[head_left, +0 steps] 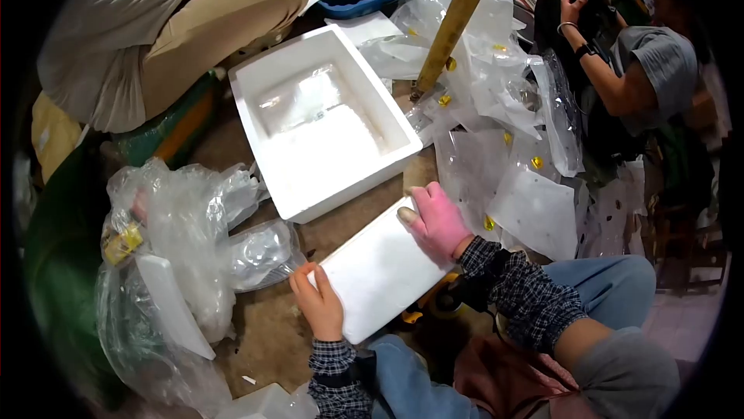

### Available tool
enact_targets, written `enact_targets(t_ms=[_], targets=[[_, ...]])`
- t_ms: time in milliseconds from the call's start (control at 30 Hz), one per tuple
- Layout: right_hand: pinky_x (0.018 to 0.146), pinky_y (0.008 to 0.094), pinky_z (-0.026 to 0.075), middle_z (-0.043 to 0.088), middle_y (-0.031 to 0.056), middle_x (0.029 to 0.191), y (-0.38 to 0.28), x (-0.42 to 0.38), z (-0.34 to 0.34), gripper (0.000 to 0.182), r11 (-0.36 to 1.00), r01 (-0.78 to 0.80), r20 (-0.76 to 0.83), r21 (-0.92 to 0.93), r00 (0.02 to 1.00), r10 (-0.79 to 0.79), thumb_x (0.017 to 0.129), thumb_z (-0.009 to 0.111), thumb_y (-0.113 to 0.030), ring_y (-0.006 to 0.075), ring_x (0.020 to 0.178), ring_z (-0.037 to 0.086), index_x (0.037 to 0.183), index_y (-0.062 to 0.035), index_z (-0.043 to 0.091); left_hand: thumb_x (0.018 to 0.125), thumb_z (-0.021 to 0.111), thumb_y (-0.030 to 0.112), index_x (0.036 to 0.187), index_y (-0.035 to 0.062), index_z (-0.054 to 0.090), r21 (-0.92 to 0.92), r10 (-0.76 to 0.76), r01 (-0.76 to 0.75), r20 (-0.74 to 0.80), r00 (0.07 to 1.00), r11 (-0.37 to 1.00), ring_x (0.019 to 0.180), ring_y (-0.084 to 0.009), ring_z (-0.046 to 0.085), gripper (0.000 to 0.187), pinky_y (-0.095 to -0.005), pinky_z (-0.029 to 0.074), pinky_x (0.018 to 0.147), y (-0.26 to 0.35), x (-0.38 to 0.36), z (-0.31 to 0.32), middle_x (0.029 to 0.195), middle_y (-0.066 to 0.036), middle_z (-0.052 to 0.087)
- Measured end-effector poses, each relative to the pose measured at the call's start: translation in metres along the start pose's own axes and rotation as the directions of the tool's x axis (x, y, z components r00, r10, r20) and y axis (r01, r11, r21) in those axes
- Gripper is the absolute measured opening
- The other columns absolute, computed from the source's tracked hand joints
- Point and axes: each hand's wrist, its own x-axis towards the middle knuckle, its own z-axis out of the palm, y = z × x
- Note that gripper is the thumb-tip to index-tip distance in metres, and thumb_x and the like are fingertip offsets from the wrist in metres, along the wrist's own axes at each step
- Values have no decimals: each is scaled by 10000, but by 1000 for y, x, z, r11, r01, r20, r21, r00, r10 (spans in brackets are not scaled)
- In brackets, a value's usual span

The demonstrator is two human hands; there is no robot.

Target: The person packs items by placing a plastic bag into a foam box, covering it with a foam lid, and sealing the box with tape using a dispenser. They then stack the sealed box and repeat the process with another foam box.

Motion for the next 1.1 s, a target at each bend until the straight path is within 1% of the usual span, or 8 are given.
enact_targets(t_ms=[333,433,600,700,733,833,900,1100], targets=[[859,481,494,523,208,1098,1,12,9,392,998,-45,-26,51,999,47,976,554,-407,395,1040,563,1158,-60,538,989,595,276,1033,8,592,296,53,-68,58,997,953,1022,-341,536,271,-455,401,895,-2,13,1,1059,-172,579],[853,478,499,535,195,1090,-6,10,9,370,995,-55,-69,-79,996,50,976,554,-401,380,1040,569,1145,-72,554,849,657,597,1279,114,606,585,382,-478,289,878,655,1425,-374,296,649,-718,111,1100,40,-3,-2,1456,-179,432],[884,454,485,583,189,1061,-1,13,12,313,995,-60,-114,-82,992,50,968,568,-325,352,1031,583,1130,-58,570,781,625,725,1464,327,494,463,296,-558,523,799,689,1518,-373,139,801,-763,-16,1094,50,-22,12,1618,-158,255],[885,432,476,581,204,1064,96,-30,66,292,888,-95,-250,450,941,228,914,602,-166,361,1035,585,1156,-5,579,783,597,755,1466,325,491,468,304,-572,530,792,674,1521,-371,131,813,-760,-34,1095,50,-25,10,1632,-159,223],[906,466,465,582,218,1105,89,-70,54,370,922,-135,-467,362,830,305,881,634,-167,380,1068,571,1204,-1,562,784,581,776,1475,325,479,466,329,-589,526,784,660,1522,-380,116,831,-764,-43,1090,46,-25,11,1633,-159,218],[1051,468,441,527,214,1259,105,-174,55,611,851,-524,101,17,848,520,770,733,-227,409,1223,507,1317,-71,509,798,558,786,1484,328,465,469,321,-595,540,778,653,1520,-400,94,830,-782,-48,1071,47,-21,14,1627,-180,216],[1037,480,450,479,160,1348,110,-196,72,737,913,-408,163,-10,900,405,708,783,-303,374,1303,437,1355,-129,476,815,546,777,1485,327,465,479,335,-612,543,770,630,1516,-410,94,811,-789,-45,1064,39,-26,14,1625,-193,205],[645,430,529,658,38,904,148,-137,163,175,932,-81,150,-353,978,142,835,619,-224,262,848,671,985,-226,710,811,632,683,1430,248,535,465,321,-595,541,777,655,1488,-438,170,763,-747,20,1101,50,-28,15,1579,-243,280]])
